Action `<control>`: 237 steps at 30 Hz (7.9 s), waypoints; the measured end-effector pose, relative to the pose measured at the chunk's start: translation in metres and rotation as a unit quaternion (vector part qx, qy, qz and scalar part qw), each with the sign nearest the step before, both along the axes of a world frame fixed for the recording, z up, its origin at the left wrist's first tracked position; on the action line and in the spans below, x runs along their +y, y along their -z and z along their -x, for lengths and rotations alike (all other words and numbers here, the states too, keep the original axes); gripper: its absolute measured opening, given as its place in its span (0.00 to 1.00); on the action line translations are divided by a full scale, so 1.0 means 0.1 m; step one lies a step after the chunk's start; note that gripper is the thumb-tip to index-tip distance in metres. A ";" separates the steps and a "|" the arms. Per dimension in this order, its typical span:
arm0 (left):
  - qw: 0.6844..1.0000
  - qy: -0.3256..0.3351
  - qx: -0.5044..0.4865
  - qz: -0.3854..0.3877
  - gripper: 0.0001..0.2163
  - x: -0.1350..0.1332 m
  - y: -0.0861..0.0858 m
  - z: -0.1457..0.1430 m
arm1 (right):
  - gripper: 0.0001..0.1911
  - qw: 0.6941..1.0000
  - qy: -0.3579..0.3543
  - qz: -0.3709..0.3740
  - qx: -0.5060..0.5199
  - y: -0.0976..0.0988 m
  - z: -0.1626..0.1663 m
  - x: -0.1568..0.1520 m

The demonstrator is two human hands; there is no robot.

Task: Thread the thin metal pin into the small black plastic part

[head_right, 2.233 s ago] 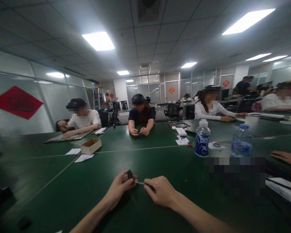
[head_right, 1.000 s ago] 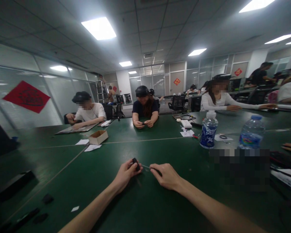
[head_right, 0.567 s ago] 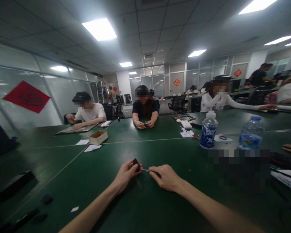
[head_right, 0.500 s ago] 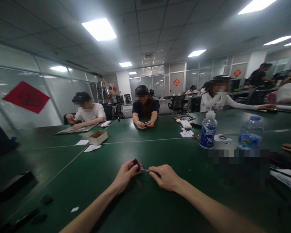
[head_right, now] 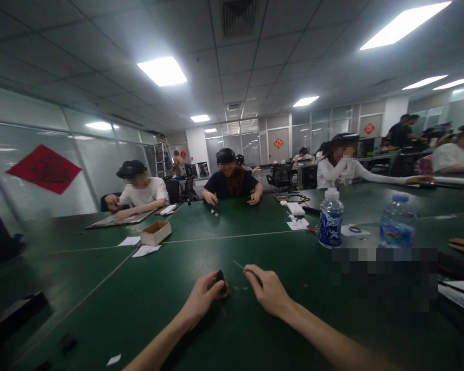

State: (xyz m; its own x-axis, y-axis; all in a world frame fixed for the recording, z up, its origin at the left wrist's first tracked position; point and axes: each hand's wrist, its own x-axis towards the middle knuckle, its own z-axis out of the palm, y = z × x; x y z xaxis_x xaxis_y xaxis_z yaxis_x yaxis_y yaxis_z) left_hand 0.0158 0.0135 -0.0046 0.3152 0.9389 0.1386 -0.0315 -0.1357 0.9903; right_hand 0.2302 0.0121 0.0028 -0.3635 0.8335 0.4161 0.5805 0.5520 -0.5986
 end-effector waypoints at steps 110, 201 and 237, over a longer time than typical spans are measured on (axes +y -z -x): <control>0.998 -0.057 0.009 -0.001 0.18 0.02 -0.01 0.01 | 0.17 0.986 -0.110 0.004 -0.124 -0.02 -0.01 -0.04; 0.993 -0.040 -0.096 0.057 0.20 0.04 0.03 0.02 | 0.18 0.988 -0.086 -0.008 -0.127 -0.02 -0.01 -0.03; 0.998 -0.040 -0.043 0.026 0.16 0.01 -0.01 -0.01 | 0.17 0.984 -0.120 -0.067 -0.110 0.01 -0.04 -0.04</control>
